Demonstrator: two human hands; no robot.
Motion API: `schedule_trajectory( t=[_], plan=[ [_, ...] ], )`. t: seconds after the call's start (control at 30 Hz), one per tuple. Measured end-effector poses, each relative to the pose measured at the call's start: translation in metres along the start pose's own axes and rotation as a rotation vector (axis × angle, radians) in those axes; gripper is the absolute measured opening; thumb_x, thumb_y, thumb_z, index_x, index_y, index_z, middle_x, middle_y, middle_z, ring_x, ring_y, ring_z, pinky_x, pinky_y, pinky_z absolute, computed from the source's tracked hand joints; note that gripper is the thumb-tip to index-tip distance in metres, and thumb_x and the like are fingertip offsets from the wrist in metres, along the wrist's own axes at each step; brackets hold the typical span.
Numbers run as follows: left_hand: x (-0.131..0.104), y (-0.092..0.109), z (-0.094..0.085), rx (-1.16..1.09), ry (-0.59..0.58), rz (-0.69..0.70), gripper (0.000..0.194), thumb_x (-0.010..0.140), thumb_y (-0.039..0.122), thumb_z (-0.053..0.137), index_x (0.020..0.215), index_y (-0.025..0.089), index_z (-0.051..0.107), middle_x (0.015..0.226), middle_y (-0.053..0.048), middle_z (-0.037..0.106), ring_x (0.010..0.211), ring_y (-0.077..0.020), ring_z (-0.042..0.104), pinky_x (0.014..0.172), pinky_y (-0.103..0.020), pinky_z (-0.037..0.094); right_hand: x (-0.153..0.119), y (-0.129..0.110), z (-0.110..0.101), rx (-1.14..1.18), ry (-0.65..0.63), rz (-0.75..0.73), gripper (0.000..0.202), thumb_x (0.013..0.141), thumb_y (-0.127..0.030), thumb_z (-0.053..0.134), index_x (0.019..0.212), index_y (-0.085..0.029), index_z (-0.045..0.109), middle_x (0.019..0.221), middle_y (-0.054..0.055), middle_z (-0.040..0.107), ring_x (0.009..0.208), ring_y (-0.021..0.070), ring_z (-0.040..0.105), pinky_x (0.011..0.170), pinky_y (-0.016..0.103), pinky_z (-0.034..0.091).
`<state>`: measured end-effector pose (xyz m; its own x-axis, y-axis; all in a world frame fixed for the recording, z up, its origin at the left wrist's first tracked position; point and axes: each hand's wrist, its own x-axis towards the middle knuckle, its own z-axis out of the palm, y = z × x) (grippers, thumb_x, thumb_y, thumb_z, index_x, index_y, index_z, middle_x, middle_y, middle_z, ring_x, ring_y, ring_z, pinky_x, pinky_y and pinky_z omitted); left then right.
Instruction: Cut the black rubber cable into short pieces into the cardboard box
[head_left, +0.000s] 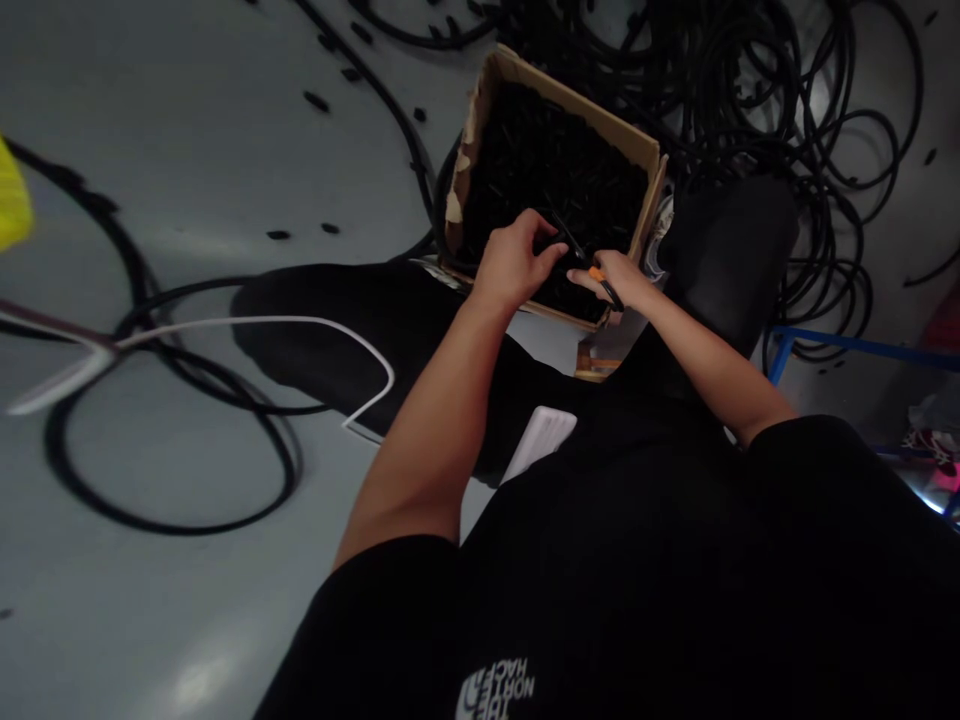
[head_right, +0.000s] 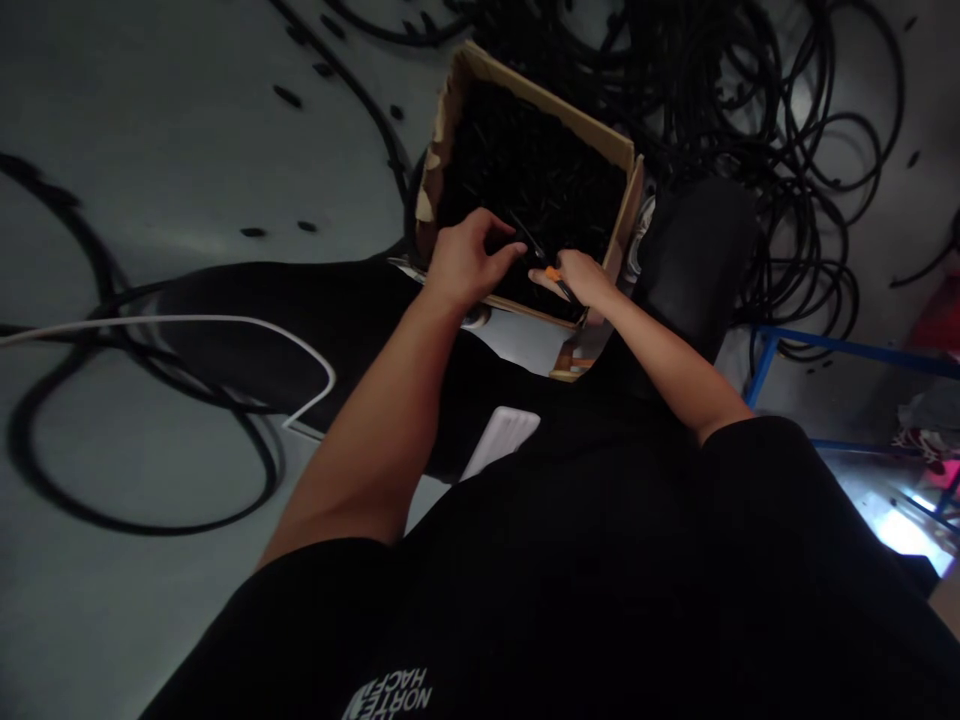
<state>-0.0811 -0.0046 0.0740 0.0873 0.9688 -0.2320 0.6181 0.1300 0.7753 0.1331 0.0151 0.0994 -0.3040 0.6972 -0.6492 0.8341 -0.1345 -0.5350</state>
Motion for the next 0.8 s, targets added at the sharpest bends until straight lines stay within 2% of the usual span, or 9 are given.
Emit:
schedule_trajectory(
  t=[0.1,0.2,0.33,0.43,0.53,0.7,0.8],
  plan=[
    [-0.001,-0.003,0.0,-0.006,-0.075,0.025,0.041,0.106,0.059,0.074,0.125,0.023,0.079,0.117,-0.013,0.085,0.114,-0.0354,0.078,0.109,-0.047,0.064,-0.001,0.004,0.001,0.064,-0.048,-0.105,0.024,0.111,-0.037,0.079,0.102,-0.022,0.064,0.106,0.007,0.081,0.099,0.0209,0.077,0.086,0.029,0.053],
    [0.0,-0.007,-0.004,-0.028,-0.162,0.052,0.036,0.109,0.056,0.068,0.121,0.023,0.077,0.109,-0.013,0.085,0.107,-0.0334,0.078,0.106,-0.046,0.065,0.001,0.006,0.003,0.044,-0.016,-0.175,0.021,0.106,-0.032,0.083,0.109,-0.022,0.065,0.113,0.006,0.082,0.106,0.021,0.078,0.094,0.029,0.055],
    [0.001,-0.012,-0.012,-0.03,-0.13,0.052,0.038,0.113,0.058,0.064,0.123,0.023,0.075,0.107,-0.012,0.084,0.106,-0.0329,0.08,0.104,-0.044,0.065,0.0,0.005,0.005,-0.071,0.044,-0.106,0.022,0.107,-0.036,0.081,0.109,-0.023,0.065,0.114,0.009,0.081,0.11,0.028,0.079,0.096,0.036,0.056],
    [0.002,-0.014,-0.015,-0.017,-0.084,0.023,0.031,0.114,0.053,0.064,0.124,0.025,0.074,0.105,-0.01,0.084,0.102,-0.0318,0.08,0.102,-0.043,0.064,-0.003,0.004,0.006,-0.109,0.08,-0.044,0.025,0.108,-0.041,0.081,0.107,-0.022,0.066,0.114,0.013,0.081,0.112,0.0331,0.08,0.097,0.04,0.057],
    [0.002,-0.012,-0.014,0.008,-0.058,0.001,0.026,0.114,0.048,0.065,0.122,0.025,0.073,0.103,-0.009,0.084,0.104,-0.0326,0.081,0.104,-0.044,0.063,0.0,0.008,0.007,-0.089,0.072,-0.042,0.028,0.106,-0.044,0.083,0.106,-0.021,0.067,0.112,0.012,0.081,0.111,0.0326,0.079,0.097,0.04,0.057],
    [0.002,-0.005,-0.007,0.013,-0.22,0.041,0.023,0.114,0.041,0.057,0.113,0.023,0.071,0.095,-0.008,0.08,0.094,-0.0305,0.077,0.098,-0.043,0.062,0.011,0.017,0.01,-0.002,0.013,-0.197,0.03,0.102,-0.036,0.083,0.123,-0.021,0.068,0.12,0.01,0.082,0.113,0.0283,0.079,0.102,0.038,0.058],
    [0.003,-0.005,-0.007,0.025,-0.24,0.046,0.024,0.114,0.04,0.055,0.106,0.023,0.07,0.093,-0.008,0.077,0.092,-0.0294,0.074,0.096,-0.042,0.061,0.012,0.016,0.01,-0.036,0.05,-0.191,0.035,0.1,-0.033,0.084,0.128,-0.02,0.069,0.122,0.011,0.083,0.116,0.0306,0.079,0.104,0.041,0.058]
  ],
)
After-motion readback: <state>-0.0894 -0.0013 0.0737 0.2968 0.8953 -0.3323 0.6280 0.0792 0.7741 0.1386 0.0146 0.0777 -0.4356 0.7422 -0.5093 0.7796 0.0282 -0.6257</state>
